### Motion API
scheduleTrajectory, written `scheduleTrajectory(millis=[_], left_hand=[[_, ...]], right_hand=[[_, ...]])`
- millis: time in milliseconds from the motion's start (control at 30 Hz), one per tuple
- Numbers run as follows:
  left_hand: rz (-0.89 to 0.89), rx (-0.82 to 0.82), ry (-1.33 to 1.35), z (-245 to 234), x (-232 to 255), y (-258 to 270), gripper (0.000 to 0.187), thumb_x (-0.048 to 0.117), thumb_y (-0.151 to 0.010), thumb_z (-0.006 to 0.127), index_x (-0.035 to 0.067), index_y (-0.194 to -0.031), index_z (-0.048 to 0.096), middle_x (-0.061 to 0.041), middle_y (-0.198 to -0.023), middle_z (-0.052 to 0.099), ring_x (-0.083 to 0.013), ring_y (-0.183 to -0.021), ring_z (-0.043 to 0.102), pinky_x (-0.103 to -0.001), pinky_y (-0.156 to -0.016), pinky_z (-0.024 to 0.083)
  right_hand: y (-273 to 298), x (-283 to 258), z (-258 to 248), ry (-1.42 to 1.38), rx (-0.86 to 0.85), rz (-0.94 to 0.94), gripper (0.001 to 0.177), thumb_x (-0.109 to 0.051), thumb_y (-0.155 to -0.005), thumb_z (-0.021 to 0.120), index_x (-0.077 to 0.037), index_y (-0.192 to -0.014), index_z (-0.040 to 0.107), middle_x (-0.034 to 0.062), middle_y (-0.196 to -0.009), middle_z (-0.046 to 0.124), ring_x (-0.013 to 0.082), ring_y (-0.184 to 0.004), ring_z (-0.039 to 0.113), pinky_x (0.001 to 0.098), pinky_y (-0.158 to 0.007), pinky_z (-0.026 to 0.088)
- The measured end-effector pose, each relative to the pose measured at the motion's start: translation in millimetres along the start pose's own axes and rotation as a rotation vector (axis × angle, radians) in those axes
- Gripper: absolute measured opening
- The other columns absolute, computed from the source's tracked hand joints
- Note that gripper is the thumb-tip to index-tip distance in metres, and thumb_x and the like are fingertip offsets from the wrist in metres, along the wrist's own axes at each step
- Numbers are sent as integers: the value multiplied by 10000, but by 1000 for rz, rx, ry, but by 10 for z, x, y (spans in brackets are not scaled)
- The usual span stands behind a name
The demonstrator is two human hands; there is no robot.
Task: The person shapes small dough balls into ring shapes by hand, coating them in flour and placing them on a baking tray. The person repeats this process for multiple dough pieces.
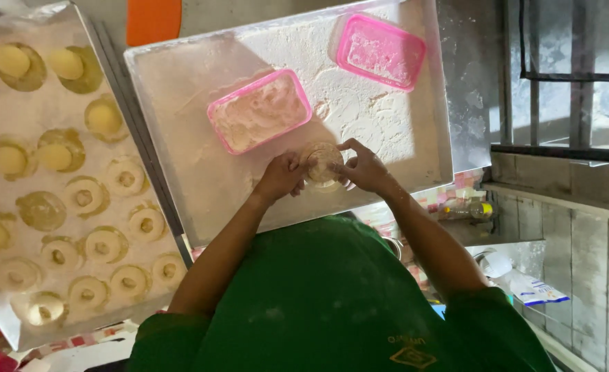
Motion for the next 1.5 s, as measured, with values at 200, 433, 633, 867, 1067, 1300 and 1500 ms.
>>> scheduleTrajectory(millis=[200, 433, 633, 867, 1067, 1300, 1500], left_hand=[[50, 3, -8, 6, -1, 46, 383, 275, -973, 667, 174, -759, 366, -158, -539, 615, -202, -406, 600, -287, -393, 544], [48, 38, 8, 19, -148, -24, 383, 340, -960, 696, 146, -787, 416, -181, -551, 611, -194, -429, 611, -274, -426, 561], [58, 63, 29, 51, -199, 5, 308, 316, -1016, 575, 62, -842, 570, -196, -632, 671, -235, -502, 685, -358, -491, 631], [98, 91, 79, 37, -316, -53, 400, 366, -1044, 560, -11, -913, 584, -246, -699, 670, -302, -600, 723, -410, -573, 656], [164, 52, 27, 34, -166, 95, 379, 308, -1072, 486, -40, -948, 566, -292, -759, 683, -336, -650, 739, -440, -620, 657], [571, 529, -572, 149, 115, 441, 368, 427, -936, 685, 84, -949, 551, -181, -766, 677, -418, -790, 698, -564, -728, 563], [828, 526, -1058, 589, 220, 454, 1065, 540, -779, 751, -18, -1570, 307, -339, -1316, 590, -538, -1184, 598, -661, -1079, 412]], right_hand=[[44, -28, -2, -33, -6, -22, 653, -329, -896, 831, -37, -1370, 489, 250, -735, 696, 278, -629, 719, 372, -588, 653], [289, -348, 21, 632, 113, 15, 635, -684, -881, 672, -255, -1342, 595, 121, -962, 778, 365, -1029, 726, 516, -942, 558], [584, -700, 384, 889, 333, -733, 753, -452, -714, 878, -145, -1343, 601, 123, -1233, 600, 311, -1152, 606, 450, -921, 554], [586, -535, 60, 348, 390, -589, 621, -262, -704, 916, -93, -1235, 642, 119, -1164, 708, 318, -1037, 714, 389, -874, 619], [369, -274, -10, 427, 627, -779, 609, -299, -743, 924, -68, -1230, 640, 143, -1155, 713, 316, -935, 720, 398, -762, 634], [311, -28, -561, 301, 788, -563, 551, -261, -838, 873, -110, -1280, 581, 207, -1255, 670, 420, -1113, 676, 458, -823, 633], [528, -170, -223, 219, 802, -690, 327, -219, -961, 764, -47, -1226, 679, 211, -1243, 662, 414, -1098, 676, 393, -789, 640]])
Point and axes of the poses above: each hand's wrist, its own y-axis away from the middle knuckle, its own z-axis out of the palm, x = y × z, the point moved 4 cm from there along -y, towards the middle knuckle
